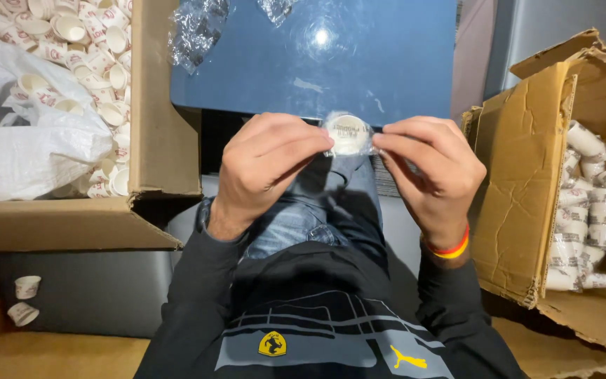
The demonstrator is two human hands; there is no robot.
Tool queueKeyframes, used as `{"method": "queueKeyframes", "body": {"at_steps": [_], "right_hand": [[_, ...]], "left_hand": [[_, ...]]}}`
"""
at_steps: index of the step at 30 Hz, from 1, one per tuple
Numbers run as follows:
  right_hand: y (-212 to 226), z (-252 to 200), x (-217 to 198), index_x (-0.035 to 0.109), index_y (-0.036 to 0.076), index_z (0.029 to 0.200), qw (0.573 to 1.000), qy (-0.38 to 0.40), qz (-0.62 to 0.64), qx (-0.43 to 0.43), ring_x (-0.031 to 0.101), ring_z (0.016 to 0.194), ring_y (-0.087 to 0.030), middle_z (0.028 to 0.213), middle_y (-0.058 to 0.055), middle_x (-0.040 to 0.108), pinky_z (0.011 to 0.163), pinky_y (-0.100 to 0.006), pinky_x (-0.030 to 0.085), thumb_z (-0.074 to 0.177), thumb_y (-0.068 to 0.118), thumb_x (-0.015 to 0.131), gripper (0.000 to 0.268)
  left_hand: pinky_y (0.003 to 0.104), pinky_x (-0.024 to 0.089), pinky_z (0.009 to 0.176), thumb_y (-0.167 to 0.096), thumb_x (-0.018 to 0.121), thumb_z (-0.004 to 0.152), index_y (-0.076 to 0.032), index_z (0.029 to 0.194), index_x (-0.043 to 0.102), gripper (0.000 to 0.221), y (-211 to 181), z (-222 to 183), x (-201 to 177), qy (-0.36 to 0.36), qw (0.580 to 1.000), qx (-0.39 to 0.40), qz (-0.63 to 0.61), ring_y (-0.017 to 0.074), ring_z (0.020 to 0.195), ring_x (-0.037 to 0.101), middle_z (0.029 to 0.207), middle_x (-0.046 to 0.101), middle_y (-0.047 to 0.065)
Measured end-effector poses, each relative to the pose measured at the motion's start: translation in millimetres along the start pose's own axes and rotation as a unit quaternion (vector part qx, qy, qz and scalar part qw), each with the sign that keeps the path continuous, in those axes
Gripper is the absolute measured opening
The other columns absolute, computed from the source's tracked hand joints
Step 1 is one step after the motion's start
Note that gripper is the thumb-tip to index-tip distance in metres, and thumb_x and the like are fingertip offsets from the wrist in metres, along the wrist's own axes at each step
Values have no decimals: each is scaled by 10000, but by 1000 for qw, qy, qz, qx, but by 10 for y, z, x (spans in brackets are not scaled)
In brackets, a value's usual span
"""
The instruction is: The recorder is taking small paper cups from a box and stacking/packing them into plastic sleeves on a table.
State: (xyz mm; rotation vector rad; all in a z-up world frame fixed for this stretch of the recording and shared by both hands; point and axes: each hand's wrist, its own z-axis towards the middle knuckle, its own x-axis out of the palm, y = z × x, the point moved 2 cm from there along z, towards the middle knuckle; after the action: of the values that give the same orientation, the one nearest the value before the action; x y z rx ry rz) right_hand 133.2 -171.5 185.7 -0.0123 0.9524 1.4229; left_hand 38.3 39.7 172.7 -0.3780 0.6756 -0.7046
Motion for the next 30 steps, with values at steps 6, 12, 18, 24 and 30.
{"method": "queueKeyframes", "body": {"at_steps": [6,12,18,24,30], "right_hand": [[159,-161,-200,776,43,932,968,248,26,20,725,879,-243,900,-75,758,748,-356,532,742,22,849,205],[-432,-148,308,762,-23,1007,933,82,269,223,694,798,-125,907,-78,752,727,-258,550,933,-3,776,78],[-465,-345,596,768,-8,1031,924,9,256,283,680,772,-76,895,-41,764,697,-216,542,937,26,759,101],[135,-263,354,750,23,1002,997,-34,-11,74,689,831,-239,946,-117,723,734,-297,538,848,7,804,164],[108,-598,380,730,22,1032,1000,6,15,26,746,978,-292,1074,-137,740,830,-331,594,836,1,799,209]], "left_hand": [[355,499,781,-83,819,803,-75,1015,776,217,-155,-190,-175,198,980,-2,-19,261,977,738,983,758,50],[252,591,828,-18,756,955,-33,1072,762,117,393,-326,350,113,908,-235,-327,133,942,730,1034,770,77],[222,519,658,-33,730,921,40,1085,756,181,449,-577,655,-110,774,-429,-453,100,767,669,921,782,92],[348,573,834,37,785,865,0,1121,699,273,-164,-390,378,-111,990,-13,81,263,960,687,1034,730,116],[389,583,849,74,748,877,-24,1169,616,335,-105,-593,390,-8,998,51,36,298,1048,714,1132,723,103]]}}
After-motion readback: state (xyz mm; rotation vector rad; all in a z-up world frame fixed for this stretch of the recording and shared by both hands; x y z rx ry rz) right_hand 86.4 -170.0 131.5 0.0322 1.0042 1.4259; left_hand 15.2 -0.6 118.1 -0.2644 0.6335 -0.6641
